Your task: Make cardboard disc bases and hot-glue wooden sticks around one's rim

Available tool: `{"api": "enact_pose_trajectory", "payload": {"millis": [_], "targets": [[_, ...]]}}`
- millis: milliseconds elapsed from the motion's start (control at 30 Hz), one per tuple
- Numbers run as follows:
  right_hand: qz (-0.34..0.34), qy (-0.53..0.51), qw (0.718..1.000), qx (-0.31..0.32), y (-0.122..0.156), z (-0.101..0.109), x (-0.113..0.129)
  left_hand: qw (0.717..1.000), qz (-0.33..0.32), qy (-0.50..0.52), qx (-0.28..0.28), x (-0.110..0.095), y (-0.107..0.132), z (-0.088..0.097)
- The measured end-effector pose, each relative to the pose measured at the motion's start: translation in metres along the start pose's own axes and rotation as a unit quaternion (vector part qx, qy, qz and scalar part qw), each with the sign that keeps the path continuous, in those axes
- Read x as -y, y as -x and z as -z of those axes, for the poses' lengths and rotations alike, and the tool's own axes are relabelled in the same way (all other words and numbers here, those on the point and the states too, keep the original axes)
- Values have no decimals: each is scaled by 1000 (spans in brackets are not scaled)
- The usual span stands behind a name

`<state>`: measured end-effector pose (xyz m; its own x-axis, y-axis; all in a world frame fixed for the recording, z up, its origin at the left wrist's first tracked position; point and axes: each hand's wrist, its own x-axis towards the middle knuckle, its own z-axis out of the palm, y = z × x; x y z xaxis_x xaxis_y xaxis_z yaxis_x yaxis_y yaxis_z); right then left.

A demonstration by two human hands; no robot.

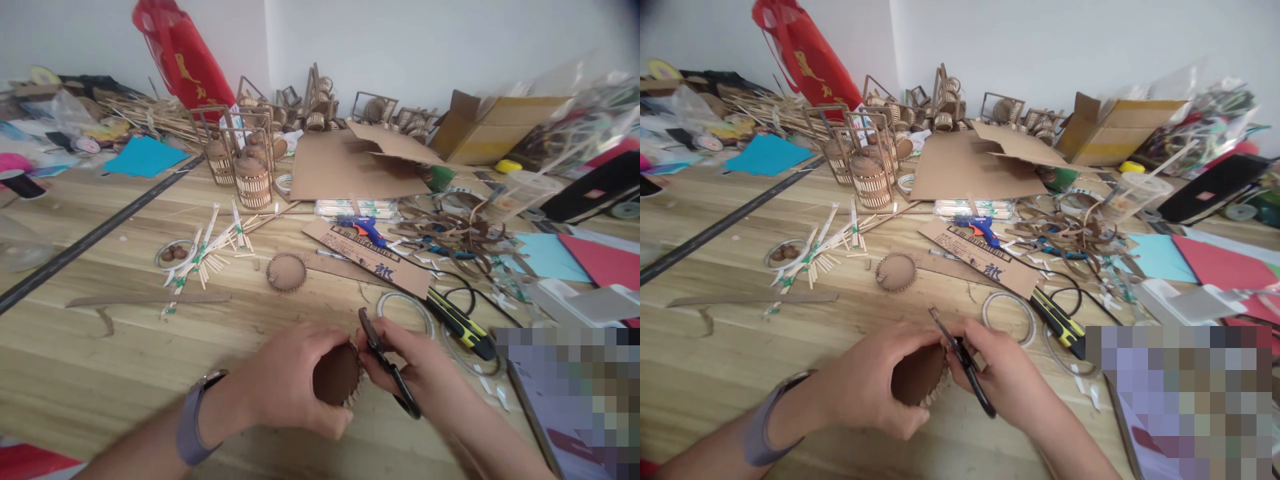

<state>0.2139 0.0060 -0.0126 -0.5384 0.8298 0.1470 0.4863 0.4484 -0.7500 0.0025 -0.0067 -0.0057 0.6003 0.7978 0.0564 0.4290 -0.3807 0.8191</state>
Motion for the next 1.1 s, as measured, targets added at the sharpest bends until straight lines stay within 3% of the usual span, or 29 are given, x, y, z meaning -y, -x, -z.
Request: {"api": "enact_pose_trajectory", "payload": {"millis": [167,267,333,533,633,733,900,1033,1100], "targets": [[4,26,999,-27,-1,-4,-3,998,-9,-59,-24,6,-1,-6],[10,92,993,-78,-2,-1,-7,988,19,-140,-66,12,-3,-6],[21,146,987,-69,-2,2,-10,983,40,-163,-78,14,-3,-3],[14,263,964,-38,1,8,-11,977,70,-43,-195,4,-1,12],[31,318,946,-48,1,5,-9,967,116,-16,-226,1,0,12],[63,364,927,-64,0,4,-8,961,123,-23,-246,3,-1,10],[105,414,900,-88,-2,1,-8,957,185,40,-221,4,-5,10],[113,413,899,-91,-3,-2,-7,948,216,124,-197,5,-7,13],[109,410,901,-91,-2,-1,-8,939,215,151,-220,8,-8,16]]}}
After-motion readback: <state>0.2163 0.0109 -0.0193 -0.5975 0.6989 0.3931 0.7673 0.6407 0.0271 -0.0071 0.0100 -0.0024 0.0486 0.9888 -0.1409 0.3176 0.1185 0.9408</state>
